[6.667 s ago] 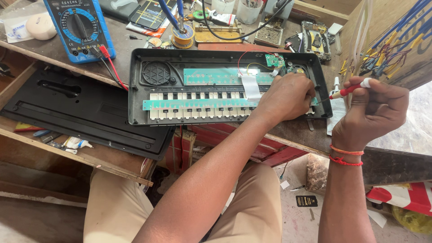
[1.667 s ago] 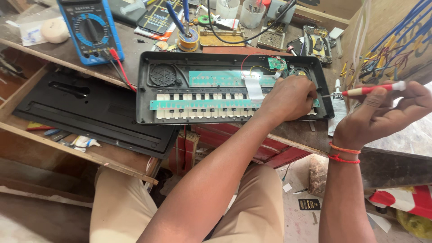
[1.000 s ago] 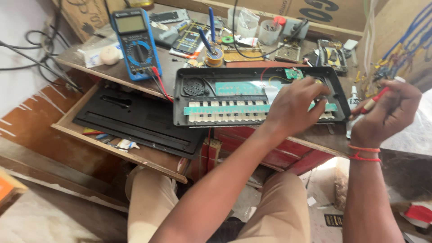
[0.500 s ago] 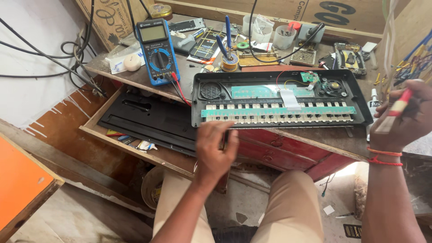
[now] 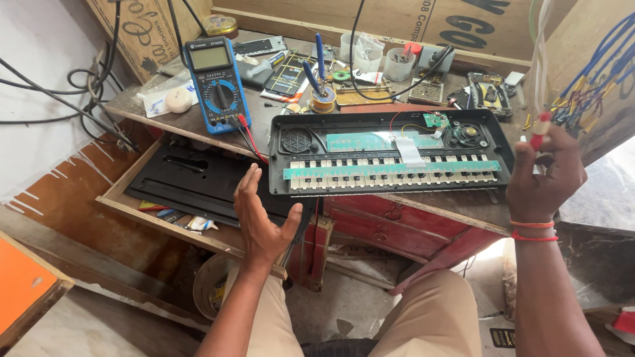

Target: The person repairs a toy electronic keyboard on a cluttered workbench. They use a screwdriver to unscrew and adjust components on the keyboard's circuit board, reposition the keyboard, and continue working on its internal parts with the screwdriver.

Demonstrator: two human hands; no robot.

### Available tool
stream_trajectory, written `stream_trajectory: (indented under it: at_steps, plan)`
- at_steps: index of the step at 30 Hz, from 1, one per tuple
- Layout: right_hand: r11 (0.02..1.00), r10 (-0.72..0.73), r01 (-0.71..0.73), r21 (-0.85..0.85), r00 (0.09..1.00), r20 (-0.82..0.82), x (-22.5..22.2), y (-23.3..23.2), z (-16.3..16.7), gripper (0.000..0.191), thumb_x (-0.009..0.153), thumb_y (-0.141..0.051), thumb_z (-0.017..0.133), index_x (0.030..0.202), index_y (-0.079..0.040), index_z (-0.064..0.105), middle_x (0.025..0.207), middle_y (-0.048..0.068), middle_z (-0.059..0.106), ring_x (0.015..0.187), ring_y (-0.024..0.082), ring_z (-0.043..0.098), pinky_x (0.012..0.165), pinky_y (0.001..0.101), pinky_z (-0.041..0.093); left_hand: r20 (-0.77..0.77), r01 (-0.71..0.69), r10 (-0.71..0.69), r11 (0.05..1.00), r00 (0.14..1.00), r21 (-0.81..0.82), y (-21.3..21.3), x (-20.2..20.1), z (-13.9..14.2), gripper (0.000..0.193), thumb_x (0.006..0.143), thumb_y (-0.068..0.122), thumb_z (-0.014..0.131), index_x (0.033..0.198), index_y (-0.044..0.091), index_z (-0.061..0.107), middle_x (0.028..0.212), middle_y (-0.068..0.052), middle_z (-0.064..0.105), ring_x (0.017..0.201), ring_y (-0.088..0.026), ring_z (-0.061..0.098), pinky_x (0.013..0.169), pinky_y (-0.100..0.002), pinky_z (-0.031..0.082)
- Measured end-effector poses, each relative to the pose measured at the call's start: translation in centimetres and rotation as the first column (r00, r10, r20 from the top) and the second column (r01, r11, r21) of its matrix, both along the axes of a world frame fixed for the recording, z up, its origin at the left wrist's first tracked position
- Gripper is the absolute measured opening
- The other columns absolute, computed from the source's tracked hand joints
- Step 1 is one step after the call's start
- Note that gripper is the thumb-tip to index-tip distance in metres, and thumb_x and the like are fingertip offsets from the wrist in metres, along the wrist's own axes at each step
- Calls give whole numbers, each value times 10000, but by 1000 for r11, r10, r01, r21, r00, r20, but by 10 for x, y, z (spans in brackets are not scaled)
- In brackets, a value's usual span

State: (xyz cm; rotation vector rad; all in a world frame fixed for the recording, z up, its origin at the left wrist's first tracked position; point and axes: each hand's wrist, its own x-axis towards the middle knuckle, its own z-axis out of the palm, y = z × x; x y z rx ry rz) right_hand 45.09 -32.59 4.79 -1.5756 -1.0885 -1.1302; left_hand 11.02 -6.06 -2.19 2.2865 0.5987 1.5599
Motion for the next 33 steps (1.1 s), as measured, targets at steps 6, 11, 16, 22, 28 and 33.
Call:
stream_trajectory:
  at_steps: [6,11,16,22,28,33]
  plan:
    - [1000,22,-22,3,996,-86,-9,1,9,179,1070,-101,827,1060,-11,672,1021,106,700,896,194,686,780,285,533,-27,20,-20,1000,999,9,2,0,-5,854,942,505,658,1548,-8,344,1543,-247,440,1463,-398,423,1215,-544,314]
    - [919,387,-327,218,853,-351,-26,13,37,189,980,-97,808,987,-35,630,1008,41,609,855,87,620,742,255,539,-62,22,-21,1000,998,13,0,1,-5,843,947,503,665,1544,-1,350,1542,-227,460,1448,-379,449,1176,-534,338]
    - [878,442,-463,-125,882,-163,-13,46,61,141,1191,-74,700,1171,-38,565,1023,99,734,852,127,715,723,236,561,-91,19,-15,999,996,49,0,0,-4,816,933,493,671,1524,14,377,1528,-226,469,1422,-389,464,1152,-526,345]
    - [898,382,-425,-117,882,-275,30,95,67,191,1197,-104,612,1357,-41,528,846,80,652,666,120,653,570,221,498,-98,-12,18,998,995,64,-2,-4,-1,779,938,480,670,1512,22,411,1525,-220,487,1415,-396,470,1155,-532,347]
    - [886,364,-414,-210,900,-241,61,99,57,205,1225,-161,597,1343,-54,467,842,68,675,692,101,674,628,239,510,-114,-43,47,998,992,43,-3,-7,-1,688,965,446,650,1485,37,462,1497,-194,537,1403,-359,486,1149,-514,351]
    - [807,537,-590,17,724,-433,71,100,44,246,1239,-232,566,1351,-42,456,936,85,679,751,99,637,654,225,509,-97,-52,56,998,994,44,-2,-6,-4,621,999,438,633,1469,62,481,1494,-182,562,1399,-358,509,1152,-502,358]
